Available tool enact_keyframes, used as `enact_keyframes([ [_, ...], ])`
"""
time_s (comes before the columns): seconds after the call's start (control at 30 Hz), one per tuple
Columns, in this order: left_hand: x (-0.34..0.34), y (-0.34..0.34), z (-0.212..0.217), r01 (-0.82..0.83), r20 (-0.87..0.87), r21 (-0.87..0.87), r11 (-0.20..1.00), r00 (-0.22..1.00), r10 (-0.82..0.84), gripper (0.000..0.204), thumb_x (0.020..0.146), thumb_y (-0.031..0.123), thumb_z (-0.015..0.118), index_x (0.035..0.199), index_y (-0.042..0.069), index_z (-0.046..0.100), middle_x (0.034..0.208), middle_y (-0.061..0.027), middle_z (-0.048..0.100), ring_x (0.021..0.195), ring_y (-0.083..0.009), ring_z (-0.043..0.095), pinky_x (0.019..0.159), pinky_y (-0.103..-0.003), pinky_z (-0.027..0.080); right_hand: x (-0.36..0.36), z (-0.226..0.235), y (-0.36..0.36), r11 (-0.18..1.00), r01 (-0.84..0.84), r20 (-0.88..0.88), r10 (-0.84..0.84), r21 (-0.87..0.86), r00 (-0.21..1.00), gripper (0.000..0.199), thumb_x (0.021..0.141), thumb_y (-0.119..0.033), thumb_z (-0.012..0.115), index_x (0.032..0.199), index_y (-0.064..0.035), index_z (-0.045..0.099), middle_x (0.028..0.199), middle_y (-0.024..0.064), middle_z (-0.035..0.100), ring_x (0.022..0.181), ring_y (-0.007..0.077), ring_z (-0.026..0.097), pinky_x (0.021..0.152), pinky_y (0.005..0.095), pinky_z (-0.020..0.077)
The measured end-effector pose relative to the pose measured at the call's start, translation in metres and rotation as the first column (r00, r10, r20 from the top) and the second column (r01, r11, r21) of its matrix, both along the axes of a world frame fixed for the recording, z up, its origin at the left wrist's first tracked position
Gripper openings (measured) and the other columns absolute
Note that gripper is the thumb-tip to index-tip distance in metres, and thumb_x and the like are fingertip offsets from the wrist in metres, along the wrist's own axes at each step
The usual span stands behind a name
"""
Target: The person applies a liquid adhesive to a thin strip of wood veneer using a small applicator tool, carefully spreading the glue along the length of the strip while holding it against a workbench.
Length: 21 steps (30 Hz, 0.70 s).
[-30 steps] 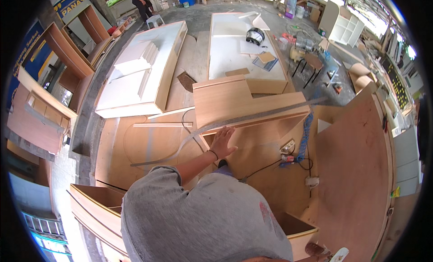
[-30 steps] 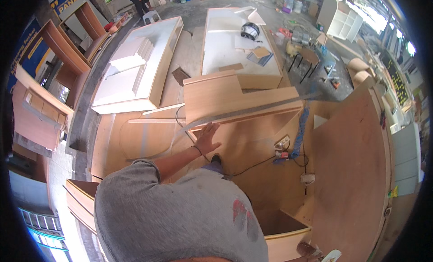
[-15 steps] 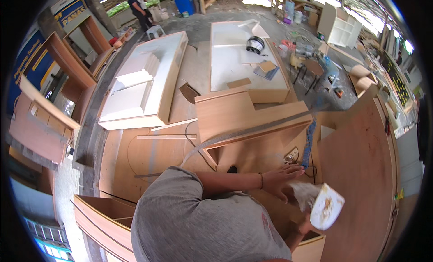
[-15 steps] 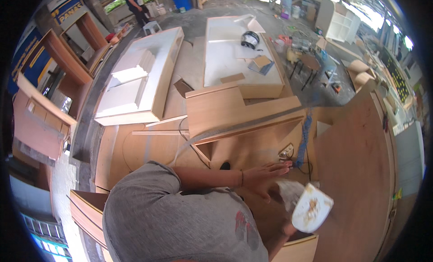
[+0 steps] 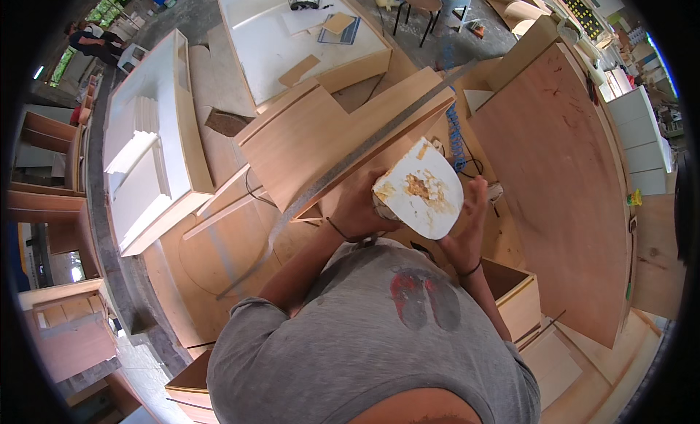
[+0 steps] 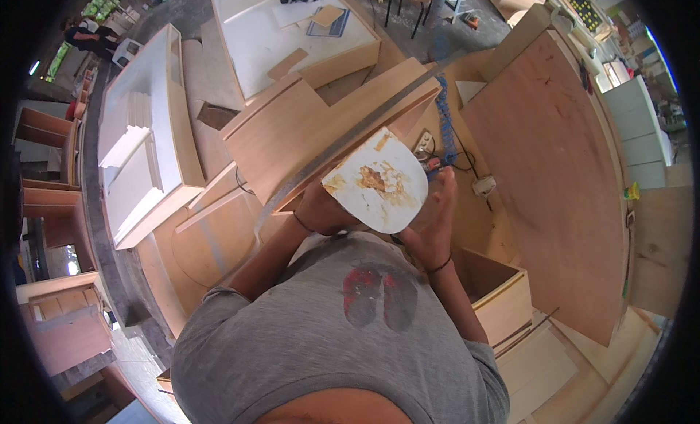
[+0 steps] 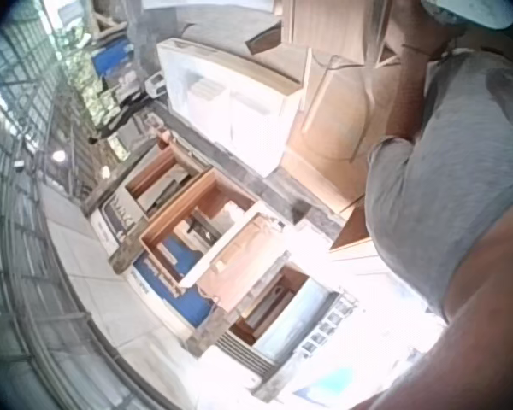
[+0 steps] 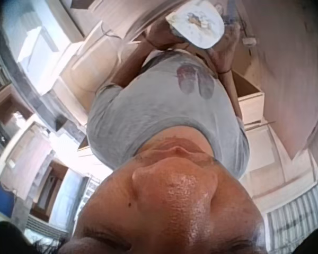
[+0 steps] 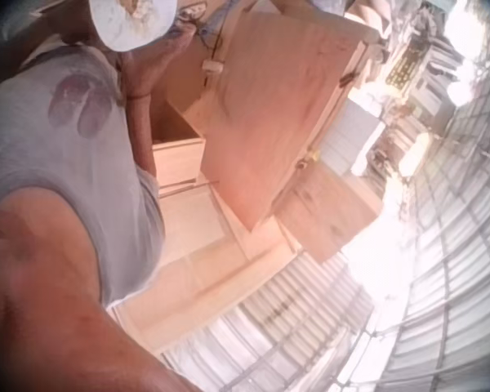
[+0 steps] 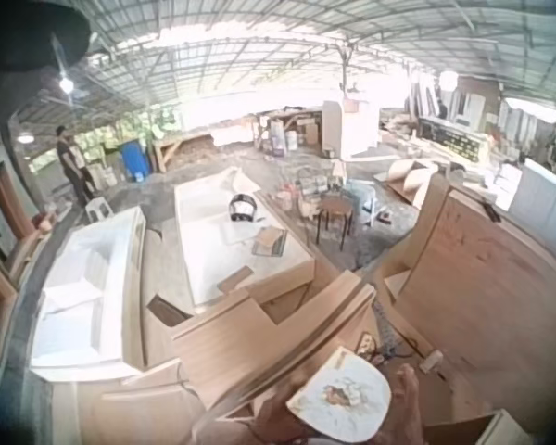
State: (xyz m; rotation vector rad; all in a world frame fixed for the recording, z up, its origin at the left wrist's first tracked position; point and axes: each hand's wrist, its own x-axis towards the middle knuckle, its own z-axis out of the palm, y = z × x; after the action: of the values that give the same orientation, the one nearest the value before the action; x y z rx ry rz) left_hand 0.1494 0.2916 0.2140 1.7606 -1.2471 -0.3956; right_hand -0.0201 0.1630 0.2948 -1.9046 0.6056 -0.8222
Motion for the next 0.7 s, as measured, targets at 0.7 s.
enact_keyframes([
  [0.7, 0.089, 0.007, 0.056, 0.348, -0.355, 0.233, 0.908, 0.9, -0.254, 0.095, 0.048, 0.03, 0.092, 0.126, 0.001, 0.047, 0.107, -0.0111, 0.066, 0.1, -0.0229, 0.065, 0.088, -0.034, 0.05, -0.001, 0.053, -0.07, 0.775, 0.617, 0.123, -0.631, 0.135, 0.766, 0.02, 0.09, -0.006, 0.06, 0.107, 0.004, 0.061, 0.098, 0.0074, 0.065, 0.087, 0.0156, 0.06, 0.078, 0.0299, 0.0479],
])
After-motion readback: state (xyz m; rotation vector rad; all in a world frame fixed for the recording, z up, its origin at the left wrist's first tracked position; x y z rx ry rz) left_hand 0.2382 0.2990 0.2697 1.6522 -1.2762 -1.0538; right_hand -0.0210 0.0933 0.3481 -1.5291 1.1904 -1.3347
